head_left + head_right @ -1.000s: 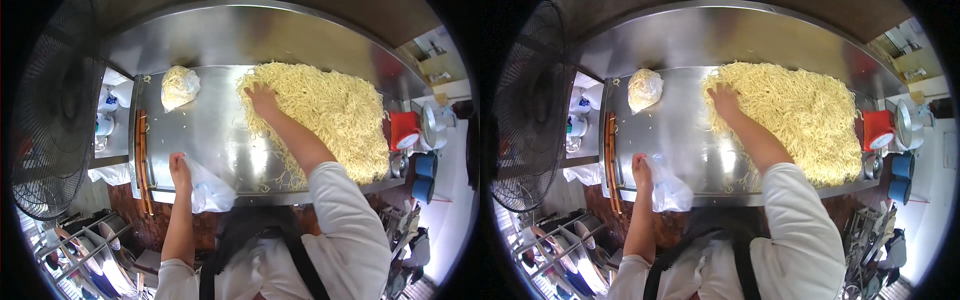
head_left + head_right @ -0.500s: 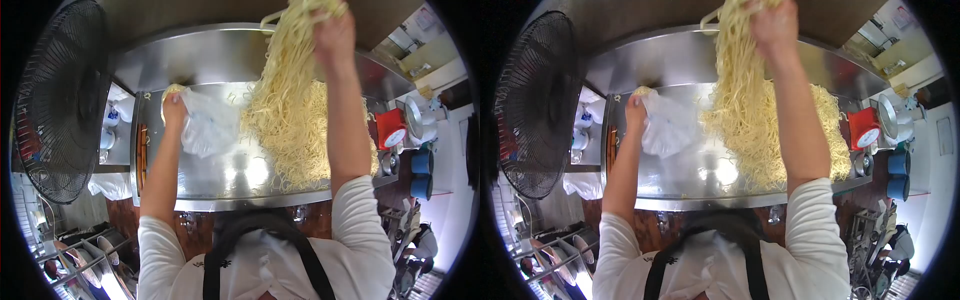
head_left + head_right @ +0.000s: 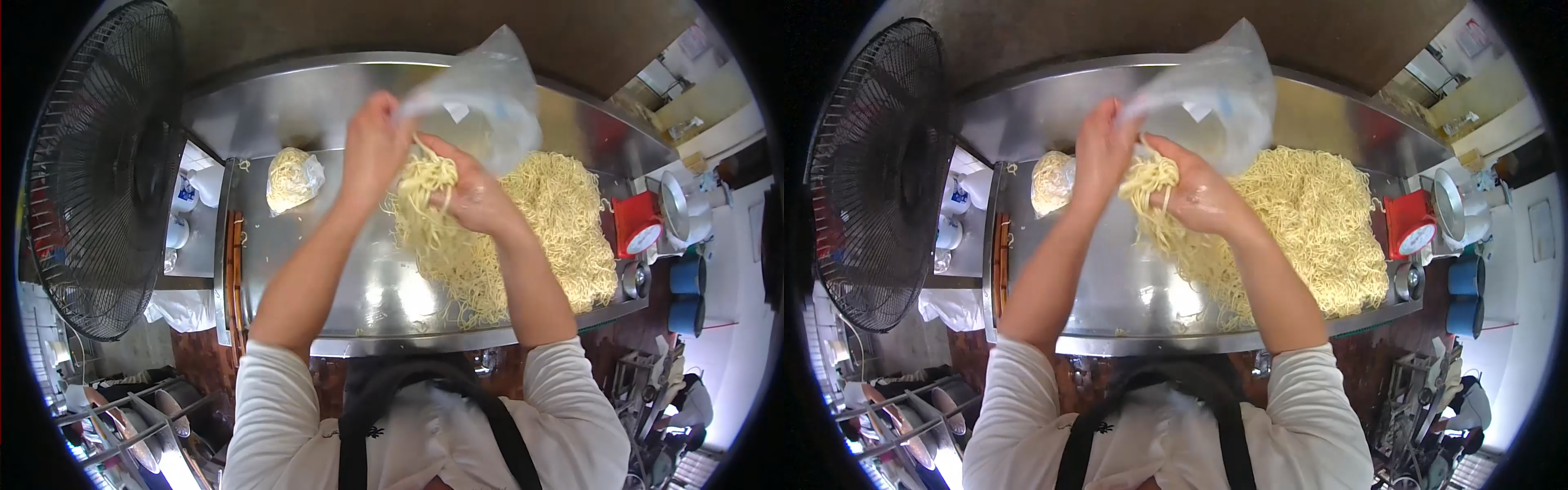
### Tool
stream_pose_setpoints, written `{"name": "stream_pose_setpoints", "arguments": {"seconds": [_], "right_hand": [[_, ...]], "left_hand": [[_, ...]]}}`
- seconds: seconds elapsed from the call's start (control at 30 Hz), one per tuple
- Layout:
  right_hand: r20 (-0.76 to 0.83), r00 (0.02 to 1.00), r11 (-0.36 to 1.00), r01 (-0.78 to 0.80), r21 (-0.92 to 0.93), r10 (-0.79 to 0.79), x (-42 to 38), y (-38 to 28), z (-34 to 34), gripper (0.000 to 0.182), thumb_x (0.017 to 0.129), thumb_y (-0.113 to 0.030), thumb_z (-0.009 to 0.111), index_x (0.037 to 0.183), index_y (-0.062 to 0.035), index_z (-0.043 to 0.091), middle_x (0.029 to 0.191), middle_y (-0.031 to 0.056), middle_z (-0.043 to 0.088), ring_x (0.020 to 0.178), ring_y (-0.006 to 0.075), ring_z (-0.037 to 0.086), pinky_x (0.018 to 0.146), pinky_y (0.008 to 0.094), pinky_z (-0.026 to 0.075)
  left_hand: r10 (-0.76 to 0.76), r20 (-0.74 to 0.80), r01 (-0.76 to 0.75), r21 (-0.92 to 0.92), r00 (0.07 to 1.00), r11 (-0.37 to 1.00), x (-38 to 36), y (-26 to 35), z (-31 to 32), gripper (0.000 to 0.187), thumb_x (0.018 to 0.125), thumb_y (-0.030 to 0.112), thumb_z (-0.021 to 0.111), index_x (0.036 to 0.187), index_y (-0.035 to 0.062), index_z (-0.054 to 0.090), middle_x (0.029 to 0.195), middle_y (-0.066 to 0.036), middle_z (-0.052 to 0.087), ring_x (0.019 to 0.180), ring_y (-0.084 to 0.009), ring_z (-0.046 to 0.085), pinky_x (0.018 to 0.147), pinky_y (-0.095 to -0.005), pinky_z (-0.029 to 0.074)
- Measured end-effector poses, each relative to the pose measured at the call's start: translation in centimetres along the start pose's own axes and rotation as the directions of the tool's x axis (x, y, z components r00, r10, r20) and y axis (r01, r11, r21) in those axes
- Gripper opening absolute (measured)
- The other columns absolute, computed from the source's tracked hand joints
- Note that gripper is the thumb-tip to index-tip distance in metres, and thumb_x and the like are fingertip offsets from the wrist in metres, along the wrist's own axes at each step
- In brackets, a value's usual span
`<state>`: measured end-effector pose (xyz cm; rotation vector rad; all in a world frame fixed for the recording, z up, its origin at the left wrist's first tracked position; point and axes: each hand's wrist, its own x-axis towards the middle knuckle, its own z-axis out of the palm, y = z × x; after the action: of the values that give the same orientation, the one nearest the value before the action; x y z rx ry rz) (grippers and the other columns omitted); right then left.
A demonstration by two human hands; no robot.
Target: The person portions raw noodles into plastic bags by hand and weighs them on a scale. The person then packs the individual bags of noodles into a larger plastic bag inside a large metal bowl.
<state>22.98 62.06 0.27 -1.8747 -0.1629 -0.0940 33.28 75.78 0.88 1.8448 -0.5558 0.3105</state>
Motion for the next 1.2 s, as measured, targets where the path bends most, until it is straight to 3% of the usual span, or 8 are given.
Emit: {"name": "stream_pose_setpoints", "arguments": {"seconds": [0.13, 0.27, 0.37, 0.57, 0.67, 0.77, 1.07, 1.2], "right_hand": [[0.084, 0.986, 0.636, -0.156, 0.756, 0.142, 2.4, 10.4, 1.8, 0.059, 0.085, -0.018, 0.07, 0.137, -0.0048, 0.047, 0.129, 0.0137, 0.057, 0.111, 0.0245, 0.059, 0.098, 0.0383, 0.048], [0.162, 0.809, 0.543, -0.513, 0.665, 0.566, 5.3, 11.6, 7.1, 0.051, 0.091, -0.024, 0.064, 0.137, -0.0085, 0.049, 0.128, 0.0139, 0.056, 0.113, 0.0254, 0.058, 0.101, 0.0394, 0.046], [0.452, 0.868, 0.923, -0.018, -0.385, 0.205, 0.0, 18.5, 9.0, 0.044, 0.092, -0.023, 0.06, 0.134, -0.0119, 0.054, 0.129, 0.0185, 0.053, 0.113, 0.0316, 0.058, 0.101, 0.0446, 0.044], [0.269, 0.957, 0.33, 0.22, -0.918, 0.111, -3.5, 24.4, 11.5, 0.045, 0.082, -0.012, 0.065, 0.127, -0.0094, 0.06, 0.119, 0.0205, 0.061, 0.118, 0.0312, 0.056, 0.102, 0.0423, 0.043], [0.444, 0.771, 0.708, -0.012, -0.706, 0.456, 2.6, 26.7, 12.2, 0.045, 0.085, -0.011, 0.06, 0.131, -0.0075, 0.056, 0.12, 0.0173, 0.061, 0.115, 0.03, 0.057, 0.101, 0.0393, 0.045], [0.353, 0.917, 0.981, 0.195, 0.009, -0.186, 5.1, 27.4, 13.7, 0.046, 0.086, -0.009, 0.058, 0.132, -0.0096, 0.054, 0.121, 0.0165, 0.06, 0.115, 0.0318, 0.057, 0.099, 0.0382, 0.047], [0.397, 0.911, 0.374, 0.332, -0.866, 0.111, -1.4, 25.5, 8.0, 0.063, 0.08, -0.015, 0.065, 0.14, -0.0188, 0.047, 0.126, 0.0207, 0.057, 0.111, 0.0365, 0.058, 0.095, 0.039, 0.048], [0.435, 0.863, 0.856, 0.007, -0.517, 0.256, 2.6, 27.7, 10.6, 0.061, 0.081, -0.021, 0.069, 0.138, -0.0148, 0.048, 0.127, 0.0175, 0.058, 0.111, 0.0347, 0.059, 0.098, 0.0374, 0.047]], "left_hand": [[0.133, 0.129, -0.136, 0.013, 0.983, 0.991, -12.1, 0.8, -2.5, 0.015, 0.085, 0.011, 0.062, 0.083, 0.0026, 0.049, 0.072, -0.016, 0.052, 0.058, -0.0332, 0.05, 0.056, -0.0396, 0.042], [-0.161, 0.031, 0.157, 0.111, 0.986, 0.981, -18.7, -9.8, 0.7, 0.008, 0.085, 0.004, 0.059, 0.086, 0.0034, 0.051, 0.074, -0.018, 0.059, 0.062, -0.0394, 0.057, 0.057, -0.0429, 0.046], [-0.479, 0.007, 0.462, 0.254, 0.878, 0.85, -22.1, -20.5, 0.2, 0.005, 0.086, 0.002, 0.057, 0.091, 0.0016, 0.054, 0.078, -0.021, 0.062, 0.069, -0.0426, 0.06, 0.064, -0.0454, 0.049], [-0.456, -0.04, 0.454, 0.208, 0.889, 0.866, -24.1, -23.3, 1.2, 0.015, 0.09, 0.006, 0.052, 0.103, -0.0007, 0.055, 0.087, -0.026, 0.061, 0.087, -0.0433, 0.059, 0.076, -0.0481, 0.046], [-0.517, 0.117, 0.488, 0.205, 0.848, 0.848, -24.6, -22.8, 2.3, 0.016, 0.09, 0.007, 0.055, 0.105, 0.001, 0.055, 0.084, -0.023, 0.061, 0.083, -0.0429, 0.06, 0.075, -0.0472, 0.048], [-0.46, 0.203, 0.454, 0.078, 0.864, 0.887, -24.5, -18.8, 3.4, 0.012, 0.09, 0.008, 0.057, 0.101, 0.0021, 0.053, 0.081, -0.022, 0.061, 0.079, -0.0431, 0.061, 0.074, -0.0469, 0.048], [-0.545, 0.189, 0.524, 0.151, 0.817, 0.838, -25.6, -22.0, 4.3, 0.012, 0.093, 0.013, 0.055, 0.1, 0.0025, 0.052, 0.081, -0.021, 0.062, 0.077, -0.0405, 0.062, 0.07, -0.0448, 0.049], [-0.521, 0.422, 0.513, 0.143, 0.742, 0.846, -24.9, -19.5, 7.2, 0.007, 0.092, 0.005, 0.047, 0.095, 0.0021, 0.052, 0.078, -0.02, 0.06, 0.076, -0.0328, 0.064, 0.067, -0.0389, 0.049]]}}
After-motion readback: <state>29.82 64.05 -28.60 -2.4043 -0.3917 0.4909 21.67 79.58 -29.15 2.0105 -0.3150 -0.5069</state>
